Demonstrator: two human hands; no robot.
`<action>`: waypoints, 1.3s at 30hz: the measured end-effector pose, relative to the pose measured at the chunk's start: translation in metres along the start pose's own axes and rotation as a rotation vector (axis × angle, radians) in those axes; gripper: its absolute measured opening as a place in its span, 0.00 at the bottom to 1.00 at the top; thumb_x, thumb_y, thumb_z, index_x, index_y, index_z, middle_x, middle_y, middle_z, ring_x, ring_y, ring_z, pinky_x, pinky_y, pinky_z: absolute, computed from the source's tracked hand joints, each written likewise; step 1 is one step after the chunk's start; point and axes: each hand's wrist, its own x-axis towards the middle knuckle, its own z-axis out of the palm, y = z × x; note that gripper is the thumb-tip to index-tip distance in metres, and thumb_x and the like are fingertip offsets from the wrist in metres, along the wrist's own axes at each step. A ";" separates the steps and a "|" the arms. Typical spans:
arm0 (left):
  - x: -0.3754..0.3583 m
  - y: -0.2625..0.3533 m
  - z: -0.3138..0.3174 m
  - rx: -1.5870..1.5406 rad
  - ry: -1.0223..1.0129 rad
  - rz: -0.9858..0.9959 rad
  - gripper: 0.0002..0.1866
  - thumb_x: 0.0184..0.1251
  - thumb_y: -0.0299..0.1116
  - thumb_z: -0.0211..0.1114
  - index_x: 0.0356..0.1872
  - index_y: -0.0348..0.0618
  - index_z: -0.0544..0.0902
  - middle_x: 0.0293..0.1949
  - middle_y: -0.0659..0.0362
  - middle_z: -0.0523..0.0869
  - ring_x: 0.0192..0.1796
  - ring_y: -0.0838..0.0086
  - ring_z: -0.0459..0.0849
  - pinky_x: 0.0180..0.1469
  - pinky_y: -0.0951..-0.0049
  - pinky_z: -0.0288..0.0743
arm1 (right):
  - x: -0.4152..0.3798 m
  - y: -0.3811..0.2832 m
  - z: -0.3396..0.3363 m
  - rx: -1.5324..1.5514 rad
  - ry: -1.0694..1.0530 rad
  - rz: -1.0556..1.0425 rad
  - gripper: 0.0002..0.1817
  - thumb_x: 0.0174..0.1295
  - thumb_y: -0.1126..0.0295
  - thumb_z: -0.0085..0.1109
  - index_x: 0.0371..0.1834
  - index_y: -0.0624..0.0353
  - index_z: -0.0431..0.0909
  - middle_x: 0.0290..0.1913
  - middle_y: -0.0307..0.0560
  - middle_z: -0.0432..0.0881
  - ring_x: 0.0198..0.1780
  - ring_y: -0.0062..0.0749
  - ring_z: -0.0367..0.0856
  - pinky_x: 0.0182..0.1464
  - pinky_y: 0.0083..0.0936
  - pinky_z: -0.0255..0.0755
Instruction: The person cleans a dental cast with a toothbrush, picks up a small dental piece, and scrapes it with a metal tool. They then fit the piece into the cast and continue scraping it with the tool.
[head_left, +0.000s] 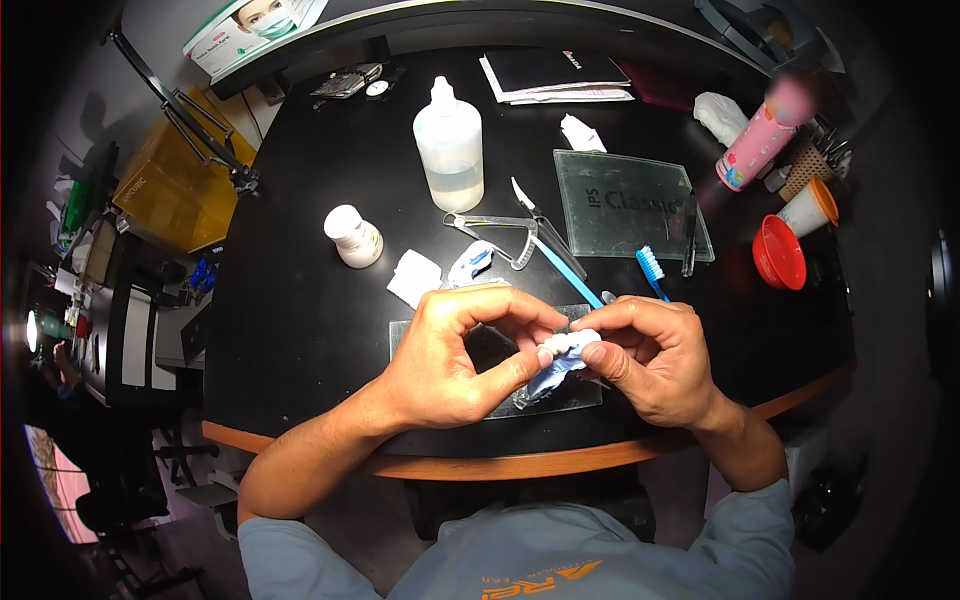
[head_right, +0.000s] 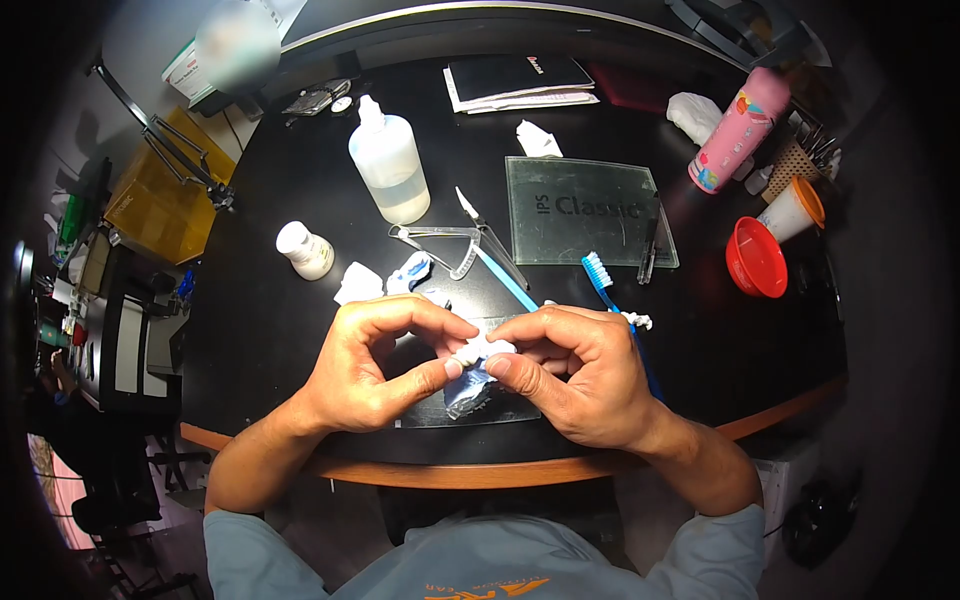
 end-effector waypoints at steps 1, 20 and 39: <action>0.000 0.000 0.000 0.006 0.003 0.005 0.15 0.69 0.20 0.76 0.54 0.30 0.90 0.45 0.53 0.93 0.46 0.75 0.90 0.54 0.73 0.84 | 0.000 0.000 0.000 -0.002 0.004 -0.001 0.11 0.73 0.72 0.73 0.52 0.70 0.89 0.42 0.47 0.88 0.39 0.19 0.90 0.40 0.15 0.85; 0.001 -0.005 0.007 0.015 0.078 0.041 0.19 0.64 0.25 0.82 0.55 0.32 0.90 0.47 0.51 0.94 0.48 0.71 0.92 0.54 0.70 0.85 | 0.000 0.003 0.000 0.054 0.027 -0.084 0.14 0.71 0.79 0.72 0.58 0.71 0.85 0.49 0.52 0.88 0.50 0.28 0.91 0.51 0.22 0.91; 0.004 -0.003 0.001 0.288 0.108 0.265 0.19 0.52 0.28 0.88 0.46 0.36 0.93 0.42 0.51 0.95 0.44 0.67 0.94 0.49 0.70 0.86 | 0.004 0.002 -0.003 -0.030 -0.036 -0.228 0.14 0.64 0.88 0.70 0.52 0.69 0.87 0.55 0.61 0.89 0.56 0.39 0.93 0.56 0.27 0.91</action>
